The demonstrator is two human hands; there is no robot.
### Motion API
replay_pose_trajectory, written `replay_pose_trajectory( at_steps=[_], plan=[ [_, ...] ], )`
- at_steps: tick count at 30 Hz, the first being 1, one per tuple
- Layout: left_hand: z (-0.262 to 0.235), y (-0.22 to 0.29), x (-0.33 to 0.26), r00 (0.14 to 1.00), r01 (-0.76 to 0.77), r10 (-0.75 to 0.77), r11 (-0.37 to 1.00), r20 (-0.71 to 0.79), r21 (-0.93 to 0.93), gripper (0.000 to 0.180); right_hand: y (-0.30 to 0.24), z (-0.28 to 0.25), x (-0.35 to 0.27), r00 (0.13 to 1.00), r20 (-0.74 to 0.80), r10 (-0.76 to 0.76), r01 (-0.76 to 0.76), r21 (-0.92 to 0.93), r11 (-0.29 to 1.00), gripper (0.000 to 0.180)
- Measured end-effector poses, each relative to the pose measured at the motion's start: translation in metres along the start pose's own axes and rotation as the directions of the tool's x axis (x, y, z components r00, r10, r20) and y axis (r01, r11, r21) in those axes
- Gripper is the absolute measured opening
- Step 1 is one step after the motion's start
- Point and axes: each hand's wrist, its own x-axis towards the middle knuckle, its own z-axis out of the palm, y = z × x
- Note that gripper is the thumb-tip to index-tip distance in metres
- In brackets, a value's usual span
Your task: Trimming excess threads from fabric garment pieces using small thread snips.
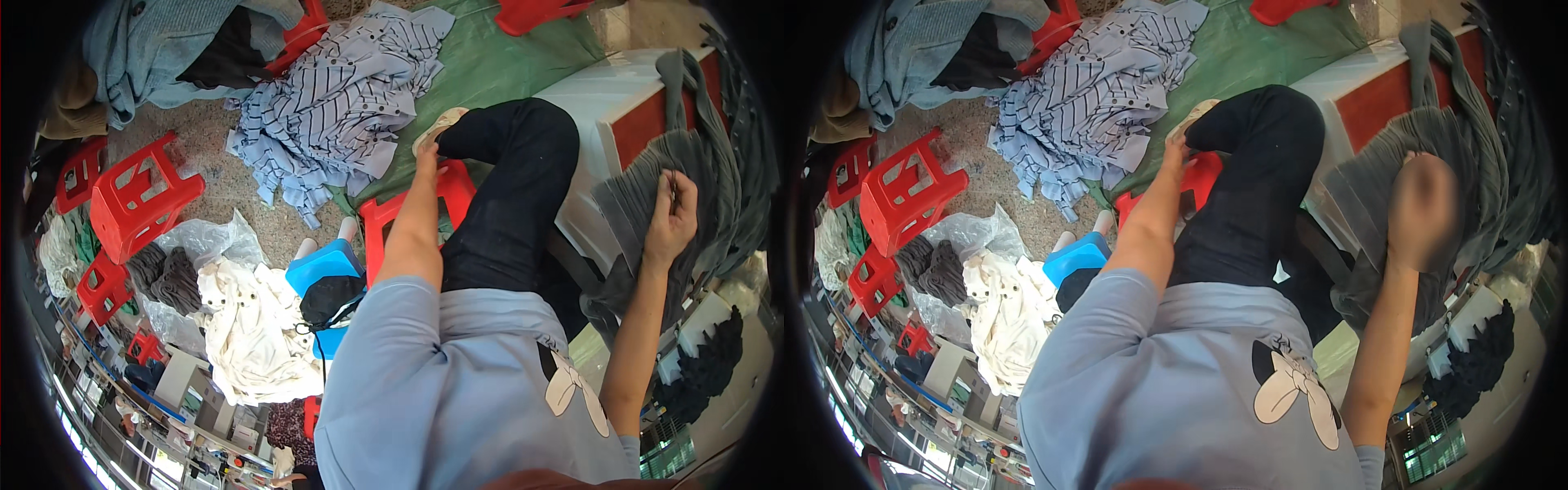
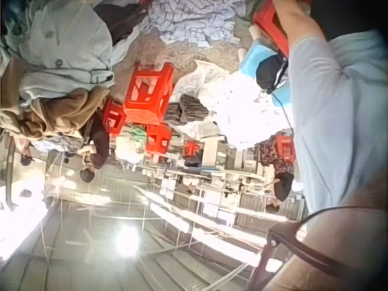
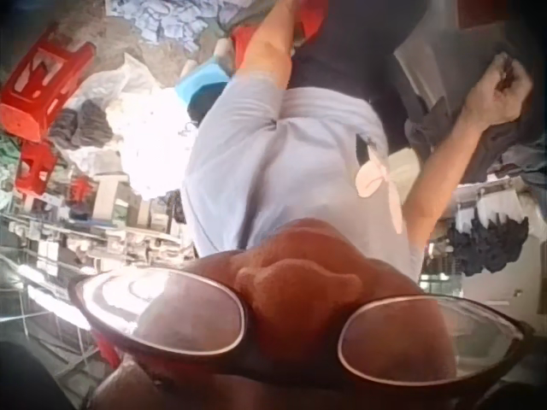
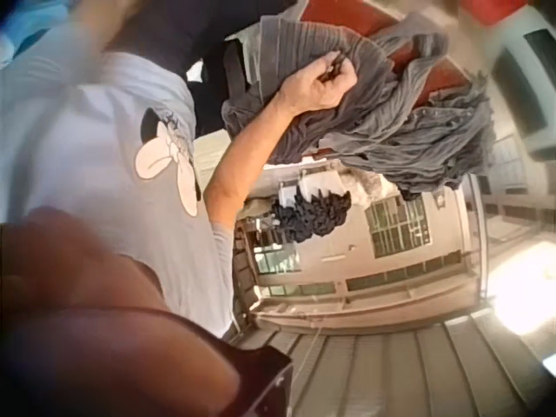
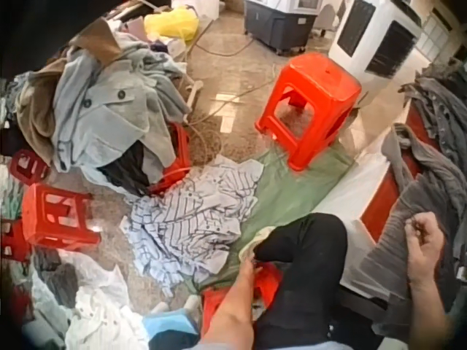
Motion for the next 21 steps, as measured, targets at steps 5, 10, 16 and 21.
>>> replay_pose_trajectory(
  at_steps=[5,10,16,21],
  plan=[
    [0.025,0.001,-0.003,0.993,0.115,-0.116,0.990,-0.005,-0.076,0.029,0.000,-0.005,-0.004,0.999,0.021,0.025,-0.024,-0.040,0.999,0.014],
    [0.052,0.010,-0.117,0.898,-0.439,0.401,0.780,0.183,0.445,0.027,0.007,-0.019,-0.005,0.999,0.038,0.016,-0.013,-0.085,0.996,0.014],
    [0.036,0.041,-0.160,0.681,-0.732,0.635,0.579,0.366,0.359,0.028,0.006,-0.017,-0.004,0.999,0.052,0.002,0.002,-0.079,0.997,0.014],
    [0.042,0.032,-0.140,0.707,-0.701,0.624,0.553,0.334,0.451,0.032,-0.001,-0.018,-0.003,0.999,0.051,0.009,-0.001,-0.149,0.989,0.013]
  ],
)
